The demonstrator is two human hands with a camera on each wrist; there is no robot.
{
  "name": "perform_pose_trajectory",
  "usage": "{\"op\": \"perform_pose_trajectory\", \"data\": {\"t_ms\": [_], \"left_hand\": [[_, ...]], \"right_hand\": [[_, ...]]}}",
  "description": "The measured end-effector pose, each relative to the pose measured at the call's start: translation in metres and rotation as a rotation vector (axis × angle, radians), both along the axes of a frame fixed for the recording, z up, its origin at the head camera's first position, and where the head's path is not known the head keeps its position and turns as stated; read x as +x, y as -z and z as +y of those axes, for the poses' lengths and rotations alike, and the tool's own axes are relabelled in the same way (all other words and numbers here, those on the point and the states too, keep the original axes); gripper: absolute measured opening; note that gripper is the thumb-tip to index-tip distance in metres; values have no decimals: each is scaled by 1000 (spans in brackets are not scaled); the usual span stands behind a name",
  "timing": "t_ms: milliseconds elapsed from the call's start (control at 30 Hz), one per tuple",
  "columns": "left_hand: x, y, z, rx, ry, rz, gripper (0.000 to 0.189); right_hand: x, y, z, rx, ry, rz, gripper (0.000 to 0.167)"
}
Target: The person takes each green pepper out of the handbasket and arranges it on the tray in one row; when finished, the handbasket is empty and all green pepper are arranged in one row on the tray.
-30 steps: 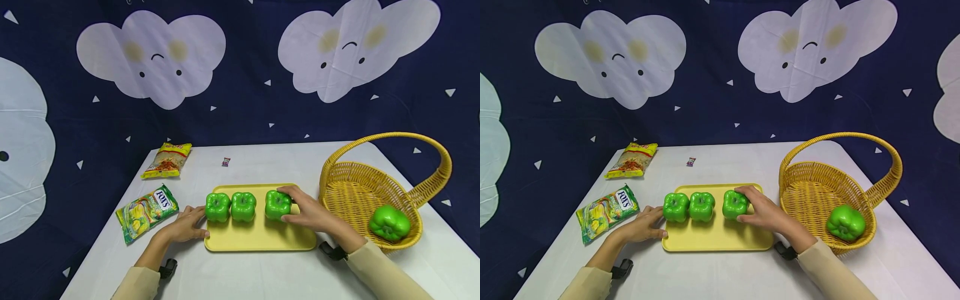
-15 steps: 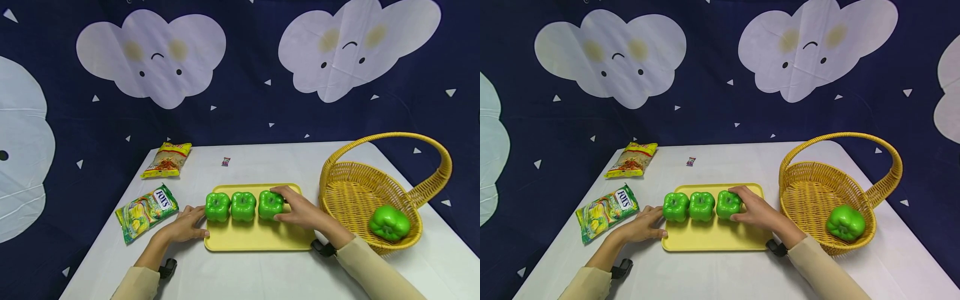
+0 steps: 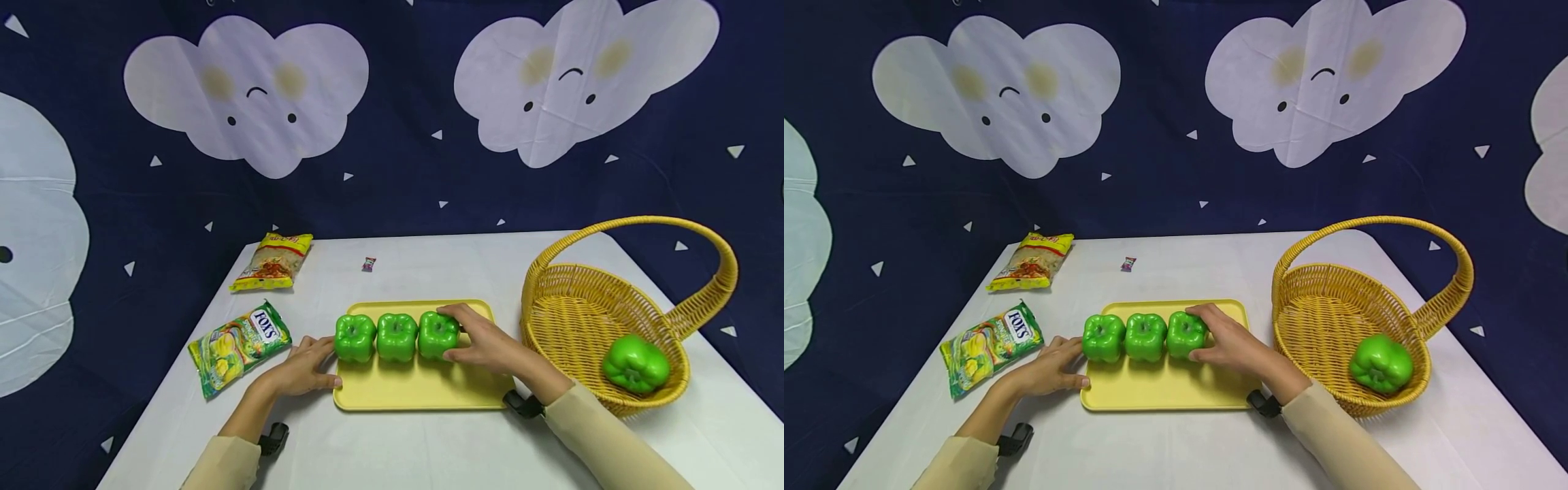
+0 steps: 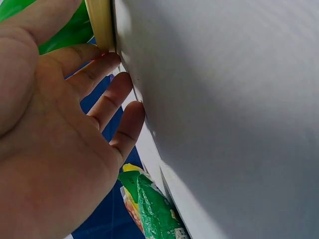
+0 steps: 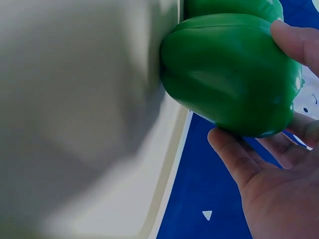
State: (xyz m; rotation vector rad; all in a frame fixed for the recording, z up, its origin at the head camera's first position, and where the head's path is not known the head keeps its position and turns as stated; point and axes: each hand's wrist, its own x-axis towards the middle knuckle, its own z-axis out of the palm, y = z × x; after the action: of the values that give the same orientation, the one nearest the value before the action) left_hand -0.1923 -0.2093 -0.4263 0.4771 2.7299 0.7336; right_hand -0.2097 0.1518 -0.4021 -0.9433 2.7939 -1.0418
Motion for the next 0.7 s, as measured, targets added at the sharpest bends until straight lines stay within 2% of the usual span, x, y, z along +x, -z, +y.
{"op": "perform_pose_trajectory", "data": {"t_ms": [700], "left_hand": [[0, -1, 1, -9, 0, 3, 80]], "right_hand": [[3, -6, 4, 4, 41, -36, 78]]}}
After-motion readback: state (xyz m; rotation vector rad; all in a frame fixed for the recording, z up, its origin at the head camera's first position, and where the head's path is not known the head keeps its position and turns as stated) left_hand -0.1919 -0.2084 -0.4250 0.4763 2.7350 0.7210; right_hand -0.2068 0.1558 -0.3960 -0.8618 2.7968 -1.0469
